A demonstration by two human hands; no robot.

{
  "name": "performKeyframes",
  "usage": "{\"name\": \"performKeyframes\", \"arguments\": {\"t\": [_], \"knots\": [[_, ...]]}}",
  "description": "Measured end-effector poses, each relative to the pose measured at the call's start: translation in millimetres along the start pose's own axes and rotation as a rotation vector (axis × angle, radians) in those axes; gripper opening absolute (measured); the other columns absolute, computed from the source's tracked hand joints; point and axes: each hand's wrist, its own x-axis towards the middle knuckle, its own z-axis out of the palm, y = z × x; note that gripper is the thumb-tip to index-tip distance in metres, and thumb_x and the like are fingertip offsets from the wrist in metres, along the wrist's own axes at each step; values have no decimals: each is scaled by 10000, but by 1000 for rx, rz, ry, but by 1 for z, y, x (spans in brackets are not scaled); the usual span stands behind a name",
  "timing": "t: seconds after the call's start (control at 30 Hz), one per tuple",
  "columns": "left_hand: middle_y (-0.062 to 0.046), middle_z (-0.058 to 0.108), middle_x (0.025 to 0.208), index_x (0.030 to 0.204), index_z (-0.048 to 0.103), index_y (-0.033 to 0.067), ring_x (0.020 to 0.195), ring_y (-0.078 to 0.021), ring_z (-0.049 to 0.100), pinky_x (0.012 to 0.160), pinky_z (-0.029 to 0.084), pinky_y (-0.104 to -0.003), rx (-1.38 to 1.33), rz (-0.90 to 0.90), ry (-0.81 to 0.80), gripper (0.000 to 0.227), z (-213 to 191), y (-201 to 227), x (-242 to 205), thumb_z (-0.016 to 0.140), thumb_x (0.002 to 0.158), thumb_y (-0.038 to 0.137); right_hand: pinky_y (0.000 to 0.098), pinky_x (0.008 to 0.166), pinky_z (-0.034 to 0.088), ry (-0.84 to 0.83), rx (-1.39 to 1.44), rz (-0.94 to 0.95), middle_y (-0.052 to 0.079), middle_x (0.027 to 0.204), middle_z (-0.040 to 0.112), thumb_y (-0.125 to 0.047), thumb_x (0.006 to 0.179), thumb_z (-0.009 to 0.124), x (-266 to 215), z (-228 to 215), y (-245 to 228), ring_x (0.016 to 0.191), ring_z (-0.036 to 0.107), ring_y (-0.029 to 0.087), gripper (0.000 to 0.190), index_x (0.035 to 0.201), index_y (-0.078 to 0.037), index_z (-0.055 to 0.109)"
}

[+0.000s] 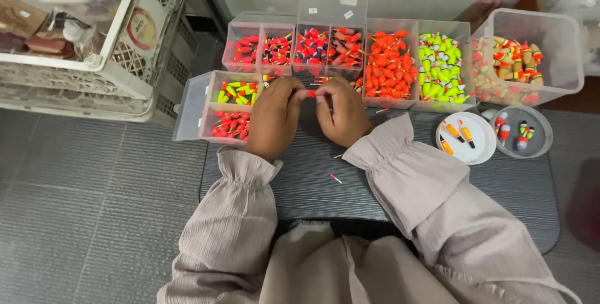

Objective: Assembling fishing floats by manually inserting stems into float bodies.

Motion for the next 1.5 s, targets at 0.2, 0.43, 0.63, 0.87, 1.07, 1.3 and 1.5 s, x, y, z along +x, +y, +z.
{"name": "performKeyframes", "arguments": {"t": [0.2,0.43,0.63,0.87,1.07,1.3,1.5], "knots": [[-152,649,971,1090,633,72,872,-340,681,754,560,-426,-321,-201,0,157,-3,14,1,612,962,-15,413,755,523,65,8,-21,86,897,566,-48,979,545,4,-2,-3,815,610,322,57,1034,-54,559],[-165,680,963,1156,600,61,795,-262,637,732,552,-420,-448,-292,-19,186,1,8,-1,489,1059,175,420,726,532,84,24,-49,92,868,573,-10,960,578,5,-1,-5,778,617,341,61,1008,-46,563],[-142,684,911,1095,659,86,817,-270,669,718,550,-408,-391,-301,-76,156,-2,10,2,538,1046,171,416,733,529,78,16,-58,95,881,572,-20,961,573,4,-1,-2,780,609,326,83,1041,-38,568],[-138,692,922,1109,640,77,853,-259,667,759,552,-412,-452,-331,0,215,3,3,-2,538,1058,259,412,700,526,44,43,-68,82,859,572,-17,959,567,8,-4,-9,761,605,314,72,1027,-42,566],[-142,709,996,1127,653,46,977,-222,661,885,539,-388,-614,-385,2,147,1,5,-1,638,988,90,411,690,521,35,51,-62,88,859,566,-6,960,559,9,-7,-8,755,593,308,75,1027,-39,552],[-90,734,958,1100,642,82,889,-130,650,792,540,-307,-617,-429,6,156,4,-9,-4,659,1002,203,411,715,533,45,17,-113,91,893,574,-20,962,574,5,-3,-5,807,609,316,80,1037,-44,564],[-106,741,1061,1133,637,54,936,-123,655,842,533,-269,-791,-409,-15,187,-3,7,0,683,952,53,401,733,541,48,7,-101,91,904,578,-8,964,576,6,-4,-5,825,612,310,80,1033,-42,556]]}}
